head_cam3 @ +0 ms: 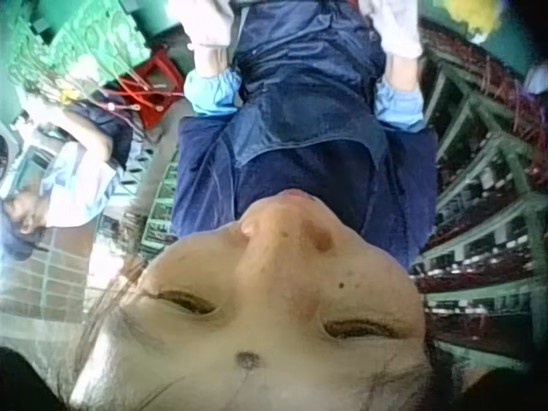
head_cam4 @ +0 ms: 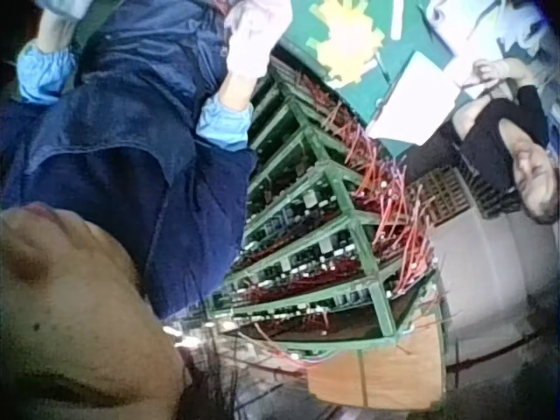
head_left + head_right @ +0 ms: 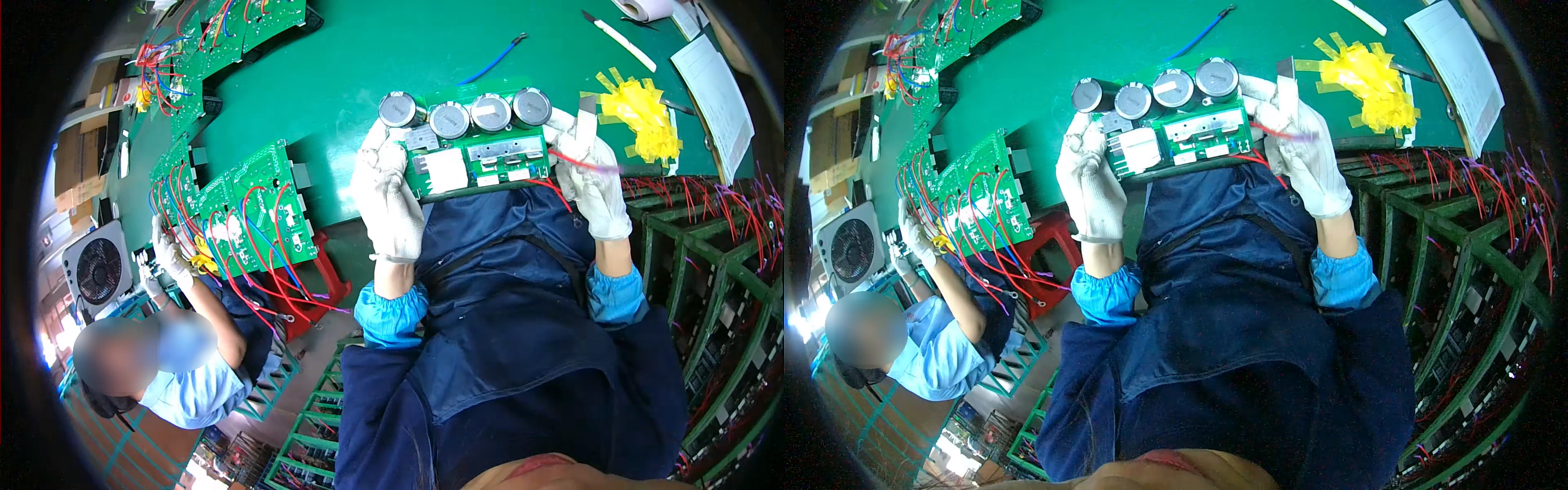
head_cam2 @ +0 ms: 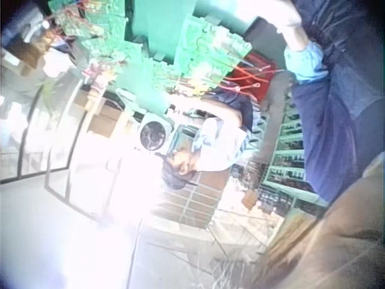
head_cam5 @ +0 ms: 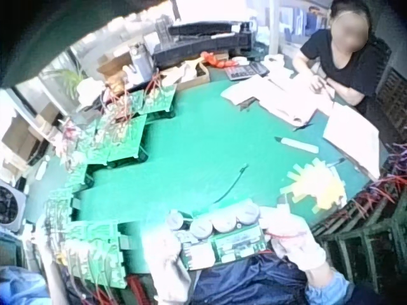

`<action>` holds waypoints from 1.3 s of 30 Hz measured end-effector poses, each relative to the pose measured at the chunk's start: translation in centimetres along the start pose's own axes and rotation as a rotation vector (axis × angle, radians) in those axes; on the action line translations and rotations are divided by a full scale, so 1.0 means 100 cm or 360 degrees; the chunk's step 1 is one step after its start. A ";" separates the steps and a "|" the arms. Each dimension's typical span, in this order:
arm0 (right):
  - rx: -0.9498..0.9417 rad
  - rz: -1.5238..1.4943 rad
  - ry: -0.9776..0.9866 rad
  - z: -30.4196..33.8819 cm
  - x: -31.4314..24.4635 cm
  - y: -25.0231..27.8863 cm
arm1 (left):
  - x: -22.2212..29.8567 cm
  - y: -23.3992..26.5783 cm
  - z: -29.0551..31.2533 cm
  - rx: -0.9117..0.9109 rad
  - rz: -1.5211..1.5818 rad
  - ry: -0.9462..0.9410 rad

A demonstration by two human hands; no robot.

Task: Manually assembling electronic components and capacitors onto printed circuit boards at a factory workstation.

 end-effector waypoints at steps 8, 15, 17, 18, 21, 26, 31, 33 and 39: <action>0.0114 -0.0217 -0.0455 -0.017 -0.016 -0.003 | 0.001 -0.005 0.008 0.0222 0.0048 -0.0019; 0.0081 -0.0001 -0.0198 -0.030 -0.020 0.004 | 0.000 -0.013 0.000 -0.0295 0.0505 -0.0161; 0.0046 -0.0095 -0.0224 -0.031 -0.022 0.000 | -0.007 -0.002 0.001 -0.0134 0.0373 -0.0123; 0.0022 -0.0179 -0.0252 -0.031 -0.021 -0.001 | -0.008 0.002 0.000 0.0021 0.0254 -0.0082; -0.0043 -0.0260 -0.0162 -0.028 -0.013 0.001 | -0.008 0.004 0.000 0.0311 0.0118 0.0057; -0.0014 -0.0206 -0.0230 -0.028 -0.014 0.000 | -0.006 0.011 -0.003 0.0193 0.0043 0.0079; -0.0039 0.0024 -0.0259 -0.030 -0.018 -0.001 | 0.000 0.006 -0.007 0.0194 -0.0006 0.0079; 0.0024 0.0160 -0.0204 -0.031 -0.020 0.001 | -0.001 0.006 -0.007 0.0228 -0.0010 0.0102; 0.0086 0.0170 -0.0190 -0.033 -0.027 -0.001 | 0.004 -0.009 -0.011 0.0126 -0.0024 0.0031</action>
Point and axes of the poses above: each hand's wrist, its own z-axis away from the middle knuckle, its own y-axis out of the back of the hand, x = y × z, the point moved 7 cm from there along -z, towards the middle knuckle, and after that the axes turned 9 degrees about -x, right-handed, at the moved point
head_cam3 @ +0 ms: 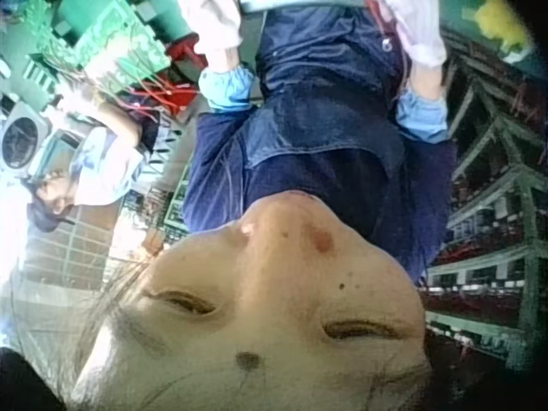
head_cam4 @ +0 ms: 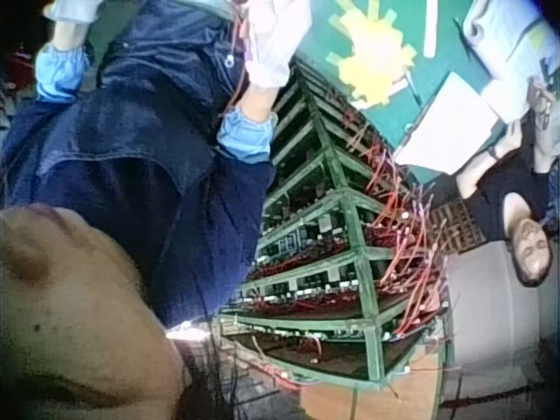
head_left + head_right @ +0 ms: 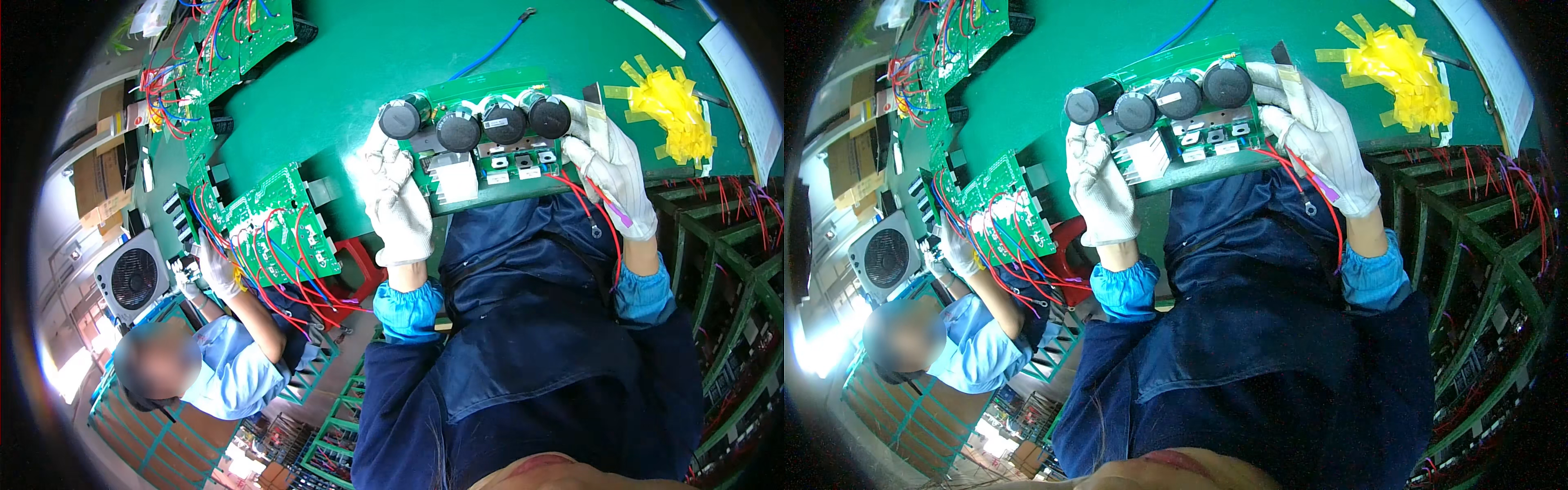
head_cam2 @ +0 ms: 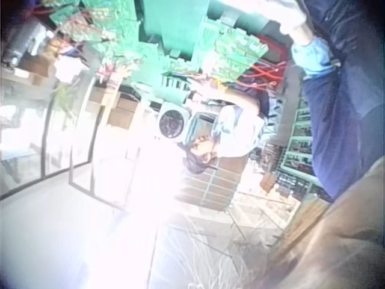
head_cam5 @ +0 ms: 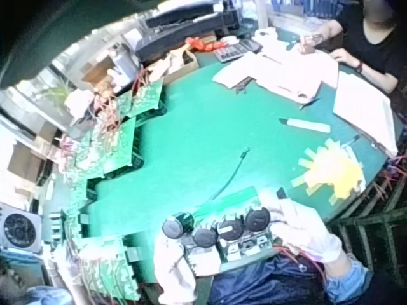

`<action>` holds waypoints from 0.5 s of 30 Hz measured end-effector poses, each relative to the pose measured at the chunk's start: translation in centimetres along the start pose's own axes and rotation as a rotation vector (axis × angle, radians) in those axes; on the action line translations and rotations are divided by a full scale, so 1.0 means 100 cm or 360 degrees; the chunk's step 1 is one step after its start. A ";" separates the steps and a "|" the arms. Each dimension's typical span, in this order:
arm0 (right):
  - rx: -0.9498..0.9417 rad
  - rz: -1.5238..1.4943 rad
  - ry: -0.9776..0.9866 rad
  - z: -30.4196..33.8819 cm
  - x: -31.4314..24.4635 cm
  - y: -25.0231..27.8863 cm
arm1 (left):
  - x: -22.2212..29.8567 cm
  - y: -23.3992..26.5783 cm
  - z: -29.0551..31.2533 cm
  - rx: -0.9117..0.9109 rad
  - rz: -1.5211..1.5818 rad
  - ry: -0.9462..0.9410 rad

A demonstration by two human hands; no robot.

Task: Manually assembling electronic components and capacitors onto printed circuit boards at a factory workstation.

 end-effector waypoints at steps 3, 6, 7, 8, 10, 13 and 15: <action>-0.0085 0.0150 -0.0479 0.003 -0.006 0.001 | -0.003 0.009 0.004 -0.0143 0.0111 -0.0110; 0.0274 0.0339 -0.0109 0.011 0.005 0.028 | -0.003 -0.007 0.003 -0.0125 0.0108 -0.0080; 0.0388 0.0333 -0.0189 0.019 -0.001 0.037 | -0.002 -0.009 0.002 -0.0045 0.0138 -0.0022; 0.0503 0.0326 -0.0267 0.025 -0.022 0.045 | 0.000 -0.009 0.002 -0.0036 0.0143 -0.0027; 0.0645 0.0440 -0.0014 0.030 -0.055 0.054 | 0.000 -0.008 0.001 -0.0038 0.0132 -0.0008; 0.0390 0.1083 0.0029 0.039 -0.086 0.031 | -0.003 -0.005 -0.001 -0.0054 0.0073 -0.0025; 0.0095 0.1209 0.0102 0.042 -0.090 0.013 | -0.003 -0.003 0.001 -0.0051 0.0109 -0.0027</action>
Point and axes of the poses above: each hand's wrist, its own z-axis away from the middle knuckle, its own y-axis out of the back of the hand, x = y × z, the point moved 7 cm from there along -z, towards the middle knuckle, and after that the axes turned 9 degrees about -x, right-handed, at the moved point
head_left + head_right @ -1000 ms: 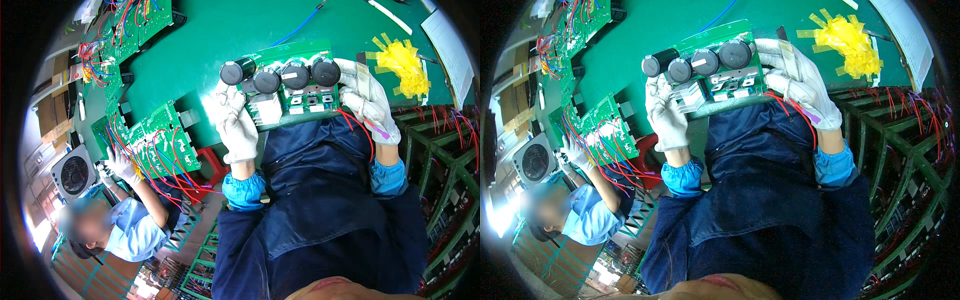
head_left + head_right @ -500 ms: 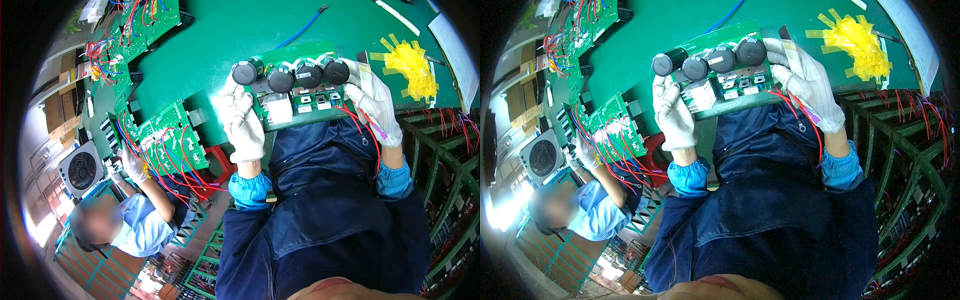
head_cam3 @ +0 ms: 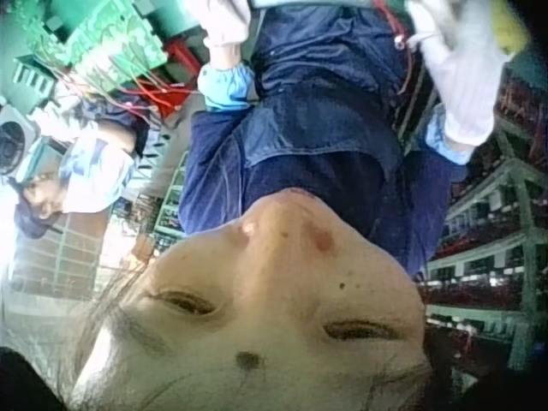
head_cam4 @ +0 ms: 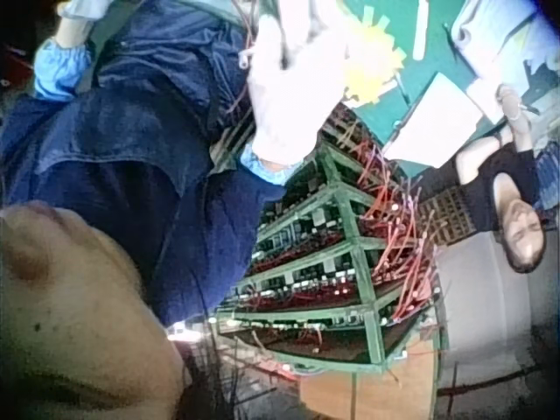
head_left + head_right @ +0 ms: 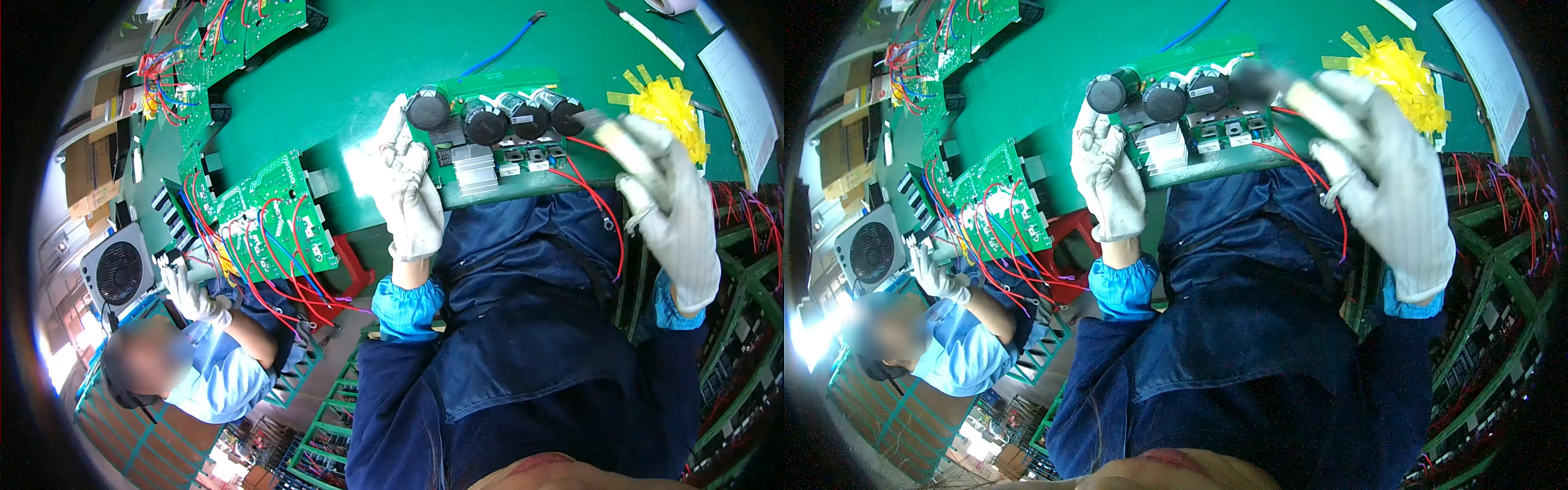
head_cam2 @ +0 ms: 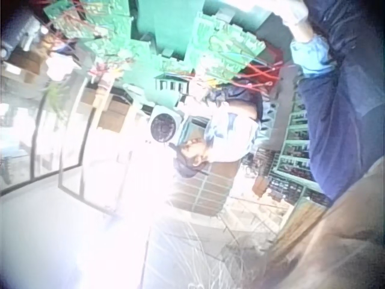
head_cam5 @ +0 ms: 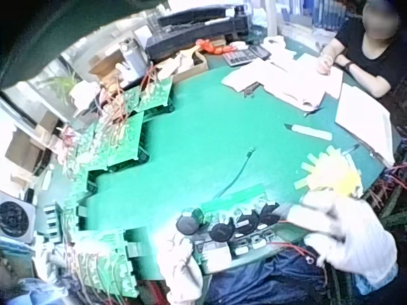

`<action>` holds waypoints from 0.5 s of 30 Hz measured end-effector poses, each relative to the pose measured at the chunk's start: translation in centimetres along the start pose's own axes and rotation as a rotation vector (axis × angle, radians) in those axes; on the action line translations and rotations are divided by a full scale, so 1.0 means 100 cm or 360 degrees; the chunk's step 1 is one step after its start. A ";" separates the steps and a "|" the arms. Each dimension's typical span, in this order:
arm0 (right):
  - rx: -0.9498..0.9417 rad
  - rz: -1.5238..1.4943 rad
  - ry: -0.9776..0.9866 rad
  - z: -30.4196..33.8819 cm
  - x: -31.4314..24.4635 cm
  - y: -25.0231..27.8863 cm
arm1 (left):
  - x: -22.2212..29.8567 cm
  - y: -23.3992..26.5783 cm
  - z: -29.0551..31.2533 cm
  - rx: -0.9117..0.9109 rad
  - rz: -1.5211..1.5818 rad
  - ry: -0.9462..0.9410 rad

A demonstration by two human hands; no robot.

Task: Manually assembling electronic components and capacitors onto printed circuit boards at a factory workstation.

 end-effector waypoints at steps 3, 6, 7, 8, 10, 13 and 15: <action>-0.0134 0.0505 0.0247 0.006 -0.016 -0.023 | 0.003 -0.004 0.002 -0.0028 0.0035 0.0001; -0.0019 0.0730 0.0492 -0.003 -0.033 -0.035 | 0.000 -0.002 -0.001 -0.0053 0.0031 -0.0005; -0.0010 0.0766 0.0572 -0.008 -0.037 -0.039 | -0.001 0.000 -0.003 -0.0043 0.0017 -0.0013; 0.0111 0.0893 0.0674 -0.010 -0.044 -0.042 | -0.002 0.000 -0.002 -0.0044 0.0024 -0.0017; 0.0124 0.0911 0.0686 -0.013 -0.045 -0.050 | 0.005 -0.014 -0.001 -0.0068 0.0007 0.0037; 0.0196 0.0909 0.0766 -0.017 -0.047 -0.062 | 0.003 -0.012 -0.002 -0.0134 -0.0108 0.0035; 0.0238 0.0860 0.0845 -0.019 -0.049 -0.068 | 0.005 -0.011 0.000 -0.0203 -0.0037 -0.0004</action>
Point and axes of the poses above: each hand's wrist, its own z-axis away from the middle knuckle, its own y-axis out of the back of the hand, x = y × z, the point moved 7 cm from there along -z, towards the middle knuckle, and after that the axes turned 9 degrees about -x, right-handed, at the moved point
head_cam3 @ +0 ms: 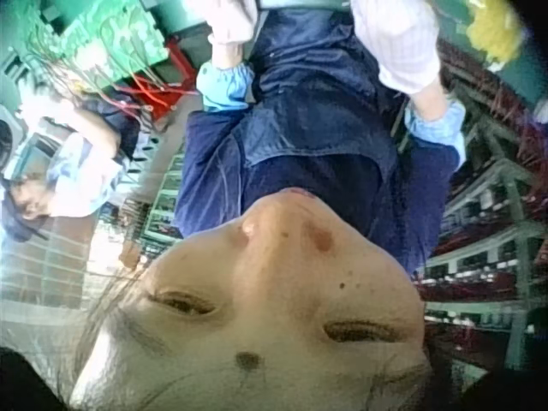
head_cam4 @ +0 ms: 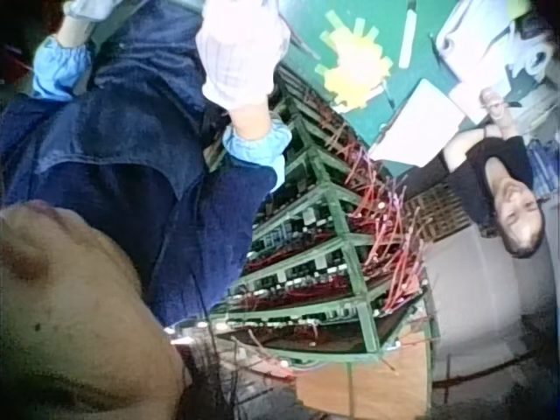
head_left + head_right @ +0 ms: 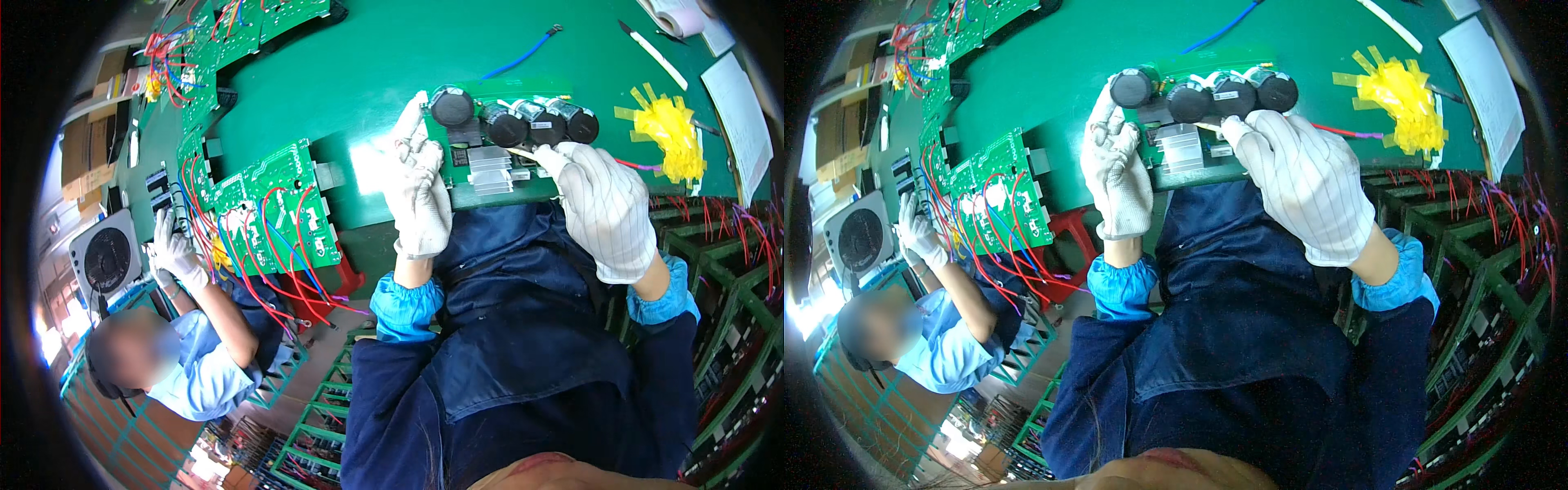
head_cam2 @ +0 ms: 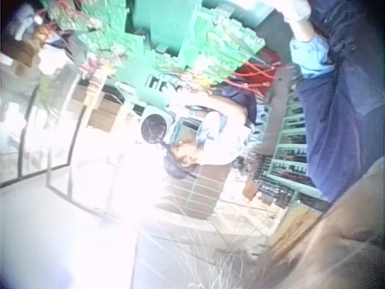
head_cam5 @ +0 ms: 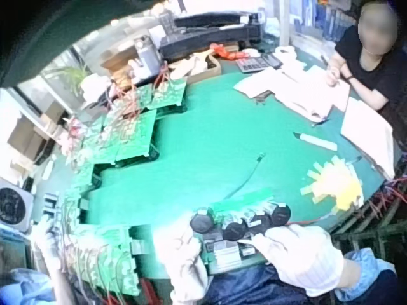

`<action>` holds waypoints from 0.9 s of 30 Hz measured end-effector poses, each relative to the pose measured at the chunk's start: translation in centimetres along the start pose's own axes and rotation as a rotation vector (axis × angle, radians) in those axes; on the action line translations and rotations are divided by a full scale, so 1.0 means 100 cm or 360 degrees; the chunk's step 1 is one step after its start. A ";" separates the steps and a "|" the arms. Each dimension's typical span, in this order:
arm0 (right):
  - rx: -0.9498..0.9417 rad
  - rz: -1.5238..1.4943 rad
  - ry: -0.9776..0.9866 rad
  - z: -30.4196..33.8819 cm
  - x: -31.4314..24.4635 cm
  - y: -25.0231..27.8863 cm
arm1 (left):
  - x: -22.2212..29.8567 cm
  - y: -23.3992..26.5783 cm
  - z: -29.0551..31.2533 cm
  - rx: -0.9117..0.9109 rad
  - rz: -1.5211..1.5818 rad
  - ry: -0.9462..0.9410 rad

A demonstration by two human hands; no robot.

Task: Manually assembling electronic components and capacitors onto printed circuit boards at a factory workstation.

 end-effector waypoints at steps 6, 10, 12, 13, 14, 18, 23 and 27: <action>-0.0106 -0.0021 0.0016 -0.008 -0.003 0.002 | 0.000 0.000 0.001 0.0033 0.0151 -0.0010; -0.0126 -0.0003 0.0018 -0.012 -0.005 0.008 | -0.004 0.001 -0.001 0.0073 0.0143 0.0139; -0.0127 -0.0001 -0.0006 -0.011 -0.004 0.006 | 0.002 -0.001 -0.001 0.0081 0.0322 -0.0010; -0.0124 -0.0003 -0.0029 -0.009 -0.004 0.006 | 0.002 -0.001 -0.002 0.0073 0.0332 -0.0006; -0.0126 0.0007 -0.0037 -0.009 -0.004 0.005 | 0.001 0.000 -0.002 0.0082 0.0318 0.0022; -0.0026 -0.0088 -0.0037 -0.004 -0.003 0.002 | 0.001 0.001 -0.003 0.0065 0.0379 0.0045; -0.0090 -0.0107 -0.0043 -0.007 -0.002 0.003 | 0.003 -0.002 -0.001 0.0124 0.0197 0.0105; -0.0138 -0.0002 0.0029 -0.011 -0.008 0.008 | 0.005 -0.001 0.000 0.0153 0.0156 0.0054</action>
Point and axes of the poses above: each hand's wrist, its own z-axis away from the middle knuckle, its own y-axis out of the back of the hand, x = y × z, the point moved 7 cm from there along -z, towards the middle knuckle, and after that the axes turned 9 degrees about -x, right-handed, at the moved point
